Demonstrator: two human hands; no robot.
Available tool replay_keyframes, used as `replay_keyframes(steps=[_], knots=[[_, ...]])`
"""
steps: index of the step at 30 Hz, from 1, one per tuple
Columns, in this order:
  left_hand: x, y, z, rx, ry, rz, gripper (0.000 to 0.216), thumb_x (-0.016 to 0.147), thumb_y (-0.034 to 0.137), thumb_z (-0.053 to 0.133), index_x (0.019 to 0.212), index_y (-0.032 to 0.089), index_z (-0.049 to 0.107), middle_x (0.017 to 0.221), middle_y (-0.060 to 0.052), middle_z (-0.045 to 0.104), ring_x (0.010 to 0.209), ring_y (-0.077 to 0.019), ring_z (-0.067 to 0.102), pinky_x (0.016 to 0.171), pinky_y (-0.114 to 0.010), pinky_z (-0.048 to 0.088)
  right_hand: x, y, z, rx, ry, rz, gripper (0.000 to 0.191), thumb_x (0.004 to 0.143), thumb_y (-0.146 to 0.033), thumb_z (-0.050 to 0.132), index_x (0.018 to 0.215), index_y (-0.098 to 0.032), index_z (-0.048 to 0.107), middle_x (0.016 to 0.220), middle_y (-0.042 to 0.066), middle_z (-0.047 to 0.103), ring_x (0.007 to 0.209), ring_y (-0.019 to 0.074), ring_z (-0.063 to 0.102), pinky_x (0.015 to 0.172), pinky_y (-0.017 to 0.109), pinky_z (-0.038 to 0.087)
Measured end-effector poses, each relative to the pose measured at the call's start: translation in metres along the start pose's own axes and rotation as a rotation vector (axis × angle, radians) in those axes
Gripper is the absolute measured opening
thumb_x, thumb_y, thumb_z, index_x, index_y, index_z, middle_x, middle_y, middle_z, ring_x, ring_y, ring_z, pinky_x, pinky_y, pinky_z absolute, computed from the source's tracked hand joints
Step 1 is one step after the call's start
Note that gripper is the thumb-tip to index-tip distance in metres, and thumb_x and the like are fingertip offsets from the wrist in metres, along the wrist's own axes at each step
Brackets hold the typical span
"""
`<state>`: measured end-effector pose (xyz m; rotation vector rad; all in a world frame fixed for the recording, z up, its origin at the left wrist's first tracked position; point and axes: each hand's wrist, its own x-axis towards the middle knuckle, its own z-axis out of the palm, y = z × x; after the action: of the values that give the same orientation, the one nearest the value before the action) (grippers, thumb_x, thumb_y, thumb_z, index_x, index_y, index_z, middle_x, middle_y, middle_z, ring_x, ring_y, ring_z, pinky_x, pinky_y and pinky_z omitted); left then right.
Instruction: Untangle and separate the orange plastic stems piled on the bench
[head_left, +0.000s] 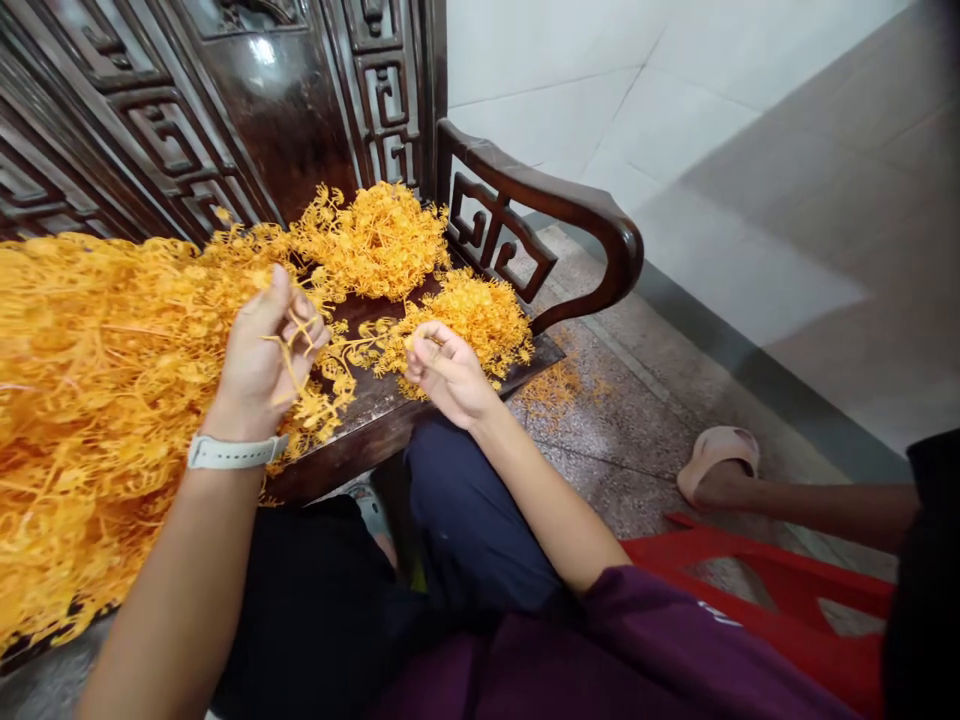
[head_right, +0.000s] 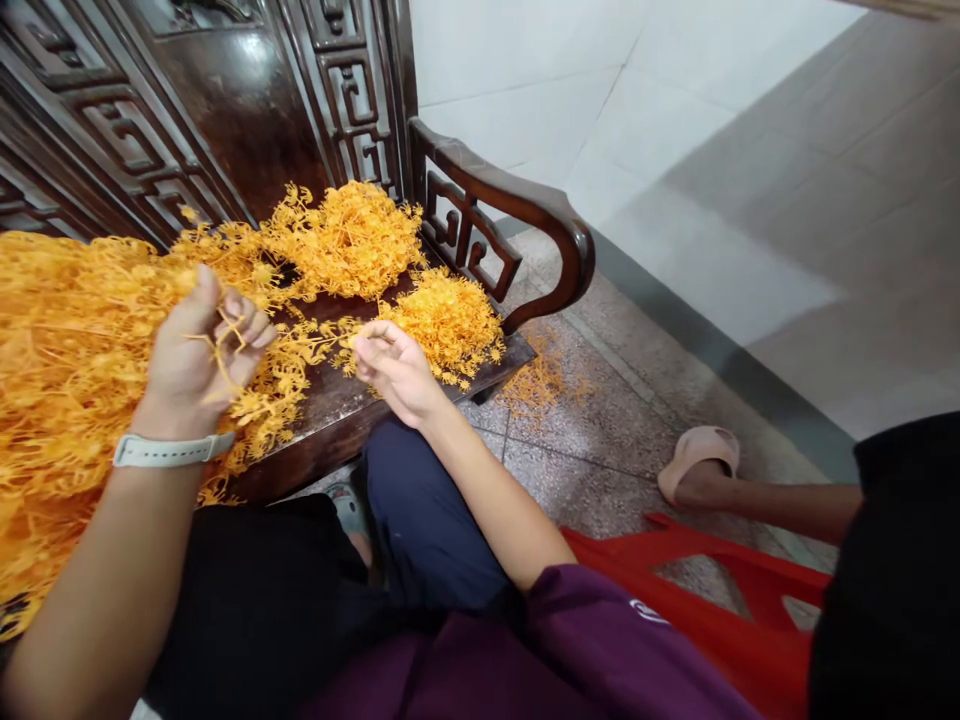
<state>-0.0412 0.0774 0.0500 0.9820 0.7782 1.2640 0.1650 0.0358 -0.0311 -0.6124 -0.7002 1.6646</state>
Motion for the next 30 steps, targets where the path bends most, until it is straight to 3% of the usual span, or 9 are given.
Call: replay_keyframes(steps=[3,6,12,18,25,28,30], knots=[[-0.002,-0.007,-0.003,0.139,0.047,0.006,0.039,0.096,0.041,0.084,0.066,0.019,0.07,0.057,0.001,0.049,0.051,-0.0091,0.044,0.052,-0.023,0.041,0.006,0.006,-0.01,-0.084,0.225,0.054,0.057,0.064,-0.042,0.103,0.089,-0.023,0.056,0.072,-0.008,0.061,0.063,0.0083,0.049,0.06,0.022,0.038],[-0.004,-0.011,0.0,0.205,0.063,0.013,0.035,0.089,0.035,0.09,0.065,0.019,0.07,0.062,0.0,0.056,0.051,-0.0084,0.046,0.052,-0.023,0.04,0.009,0.009,-0.014,-0.09,0.353,0.06,0.053,0.06,-0.038,0.1,0.086,-0.022,0.057,0.073,-0.009,0.061,0.061,0.0078,0.051,0.057,0.021,0.04],[-0.009,-0.011,0.005,0.438,-0.036,0.132,0.039,0.085,0.034,0.089,0.06,0.018,0.064,0.06,0.0,0.052,0.055,-0.0102,0.042,0.054,-0.027,0.031,0.009,0.01,-0.014,-0.128,0.412,0.01,0.038,0.062,-0.03,0.092,0.087,-0.02,0.066,0.082,-0.007,0.062,0.067,0.0067,0.054,0.058,0.02,0.042],[-0.011,-0.011,0.006,0.757,-0.141,0.234,0.047,0.083,0.032,0.082,0.058,0.021,0.044,0.057,0.006,0.035,0.054,-0.0094,0.027,0.053,-0.029,0.021,0.011,0.012,-0.017,-0.127,0.454,0.005,0.044,0.068,-0.024,0.086,0.105,-0.023,0.064,0.087,-0.006,0.064,0.069,0.0091,0.056,0.06,0.022,0.043],[-0.014,-0.014,0.004,1.105,-0.17,0.322,0.039,0.087,0.027,0.067,0.061,0.023,0.038,0.055,0.006,0.035,0.054,-0.011,0.033,0.056,-0.03,0.023,0.011,0.013,-0.019,-0.195,0.412,-0.041,0.033,0.074,-0.028,0.083,0.104,-0.023,0.071,0.091,-0.003,0.065,0.07,0.0089,0.054,0.062,0.024,0.041],[-0.015,-0.018,0.005,1.313,-0.29,0.33,0.031,0.087,0.022,0.062,0.064,0.023,0.041,0.056,0.004,0.043,0.054,-0.0132,0.041,0.06,-0.032,0.028,0.007,0.015,-0.013,-0.3,0.236,-0.129,0.033,0.087,-0.048,0.081,0.107,-0.024,0.072,0.087,-0.002,0.068,0.067,0.0103,0.054,0.063,0.026,0.041],[-0.016,-0.02,0.007,1.458,-0.374,0.352,0.026,0.088,0.021,0.059,0.067,0.023,0.044,0.059,0.001,0.05,0.058,-0.0162,0.047,0.063,-0.033,0.031,0.004,0.017,-0.008,-0.389,0.073,-0.158,0.042,0.09,-0.063,0.078,0.104,-0.023,0.072,0.081,-0.002,0.067,0.065,0.0114,0.054,0.062,0.028,0.042]])
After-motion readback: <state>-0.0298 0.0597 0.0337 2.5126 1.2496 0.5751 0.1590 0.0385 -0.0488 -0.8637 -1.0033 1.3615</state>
